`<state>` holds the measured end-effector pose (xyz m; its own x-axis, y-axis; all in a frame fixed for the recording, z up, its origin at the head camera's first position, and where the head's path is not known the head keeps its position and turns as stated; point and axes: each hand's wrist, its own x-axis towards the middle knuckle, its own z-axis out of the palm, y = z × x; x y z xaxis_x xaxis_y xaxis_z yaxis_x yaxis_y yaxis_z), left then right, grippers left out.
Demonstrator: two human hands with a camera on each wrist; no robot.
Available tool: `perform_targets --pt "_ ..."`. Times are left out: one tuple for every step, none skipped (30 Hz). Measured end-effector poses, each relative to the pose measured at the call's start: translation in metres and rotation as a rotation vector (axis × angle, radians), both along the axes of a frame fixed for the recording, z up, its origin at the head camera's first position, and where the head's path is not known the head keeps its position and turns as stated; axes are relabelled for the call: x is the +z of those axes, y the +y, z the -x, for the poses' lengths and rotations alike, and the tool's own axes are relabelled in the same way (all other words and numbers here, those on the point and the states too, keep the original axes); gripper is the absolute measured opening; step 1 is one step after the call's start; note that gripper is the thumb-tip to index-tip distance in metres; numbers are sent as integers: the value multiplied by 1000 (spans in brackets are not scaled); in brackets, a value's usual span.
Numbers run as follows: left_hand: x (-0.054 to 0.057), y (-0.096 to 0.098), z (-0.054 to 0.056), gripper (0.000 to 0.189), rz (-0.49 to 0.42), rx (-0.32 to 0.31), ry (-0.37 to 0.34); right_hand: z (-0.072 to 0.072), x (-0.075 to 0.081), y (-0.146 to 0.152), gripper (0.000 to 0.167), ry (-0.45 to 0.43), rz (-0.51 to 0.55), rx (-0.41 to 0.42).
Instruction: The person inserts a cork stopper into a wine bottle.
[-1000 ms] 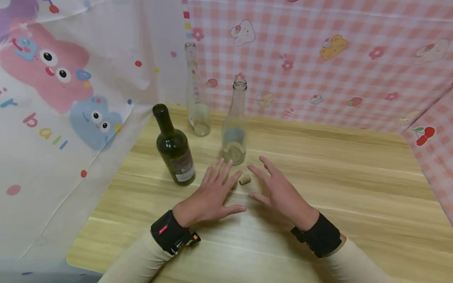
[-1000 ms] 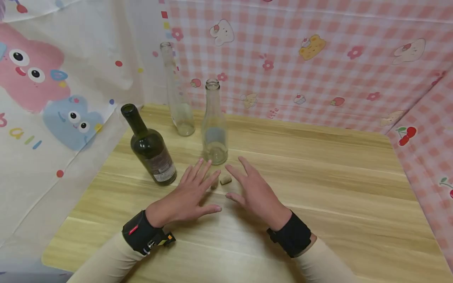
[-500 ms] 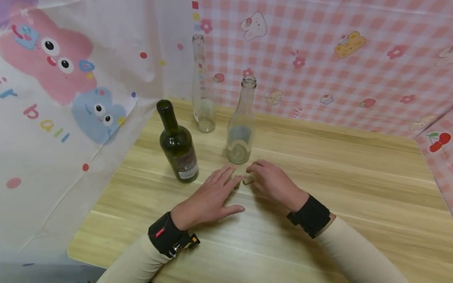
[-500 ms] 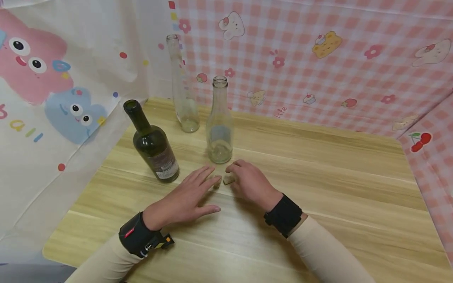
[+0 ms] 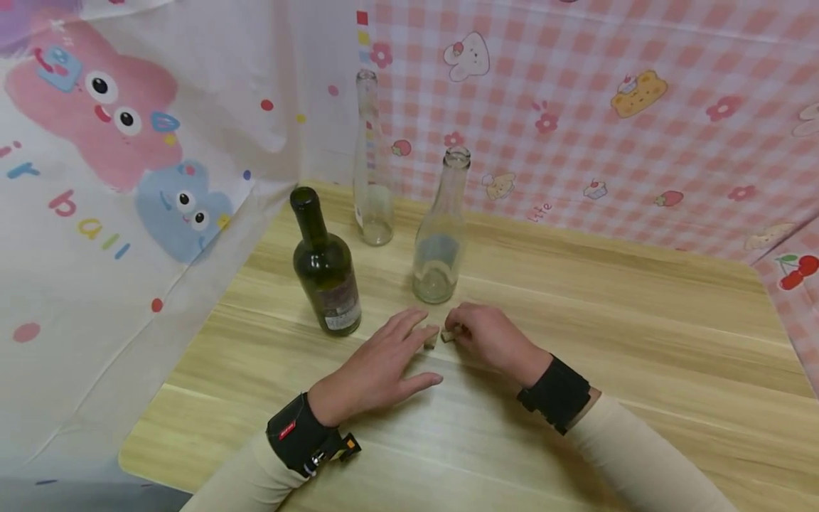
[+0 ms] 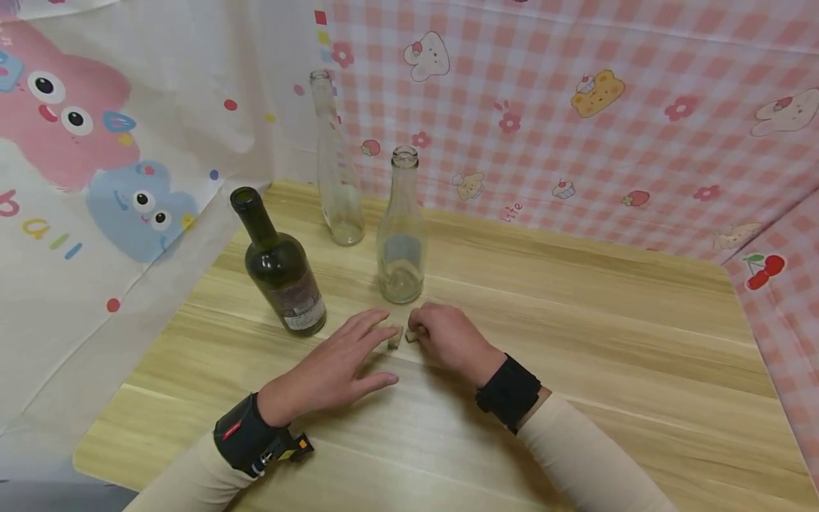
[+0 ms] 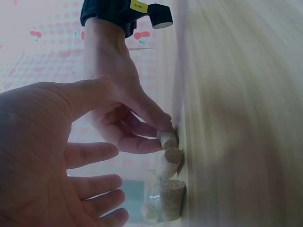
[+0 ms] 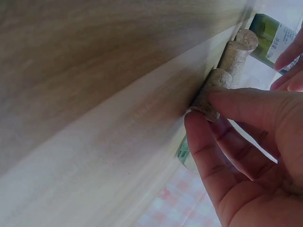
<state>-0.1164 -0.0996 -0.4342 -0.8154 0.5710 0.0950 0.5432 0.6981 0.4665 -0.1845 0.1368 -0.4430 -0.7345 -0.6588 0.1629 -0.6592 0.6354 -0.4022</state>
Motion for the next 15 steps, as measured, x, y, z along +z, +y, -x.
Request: perform_targets --pt "0 0 0 71 -3 0 0 0 0 0 16 8 2 0" --pt "0 1 0 71 -4 -1 -1 0 0 1 16 12 5 0" --pt "0 1 0 70 -5 -1 -2 0 0 1 16 16 6 0" --pt "0 2 1 70 -5 1 -6 0 0 1 16 18 8 2" --pt "0 3 1 70 -9 3 -8 0 1 2 16 23 9 1" --pt "0 3 1 70 -14 10 -14 -1 1 3 16 24 10 -1" --pt "1 4 1 71 -21 20 -22 -2 2 3 15 27 11 -5" --pt "1 5 2 71 -36 38 -31 -3 2 4 15 30 12 -8" --pt "1 6 2 72 -57 59 -37 -4 3 5 15 38 12 -11" --pt "1 7 3 72 -83 84 -44 -5 5 5 16 44 16 -14" --pt "1 9 4 71 -118 109 -45 -7 6 6 16 51 22 -17" --pt "1 10 6 70 -158 136 -52 -8 9 6 17 55 32 -20" --pt "1 12 8 68 -205 161 -63 -10 11 6 18 62 46 -21" --pt "1 13 10 65 -254 184 -78 -12 14 6 18 69 62 -20" --pt "1 14 13 62 -301 201 -100 -14 17 6 18 75 81 -18"
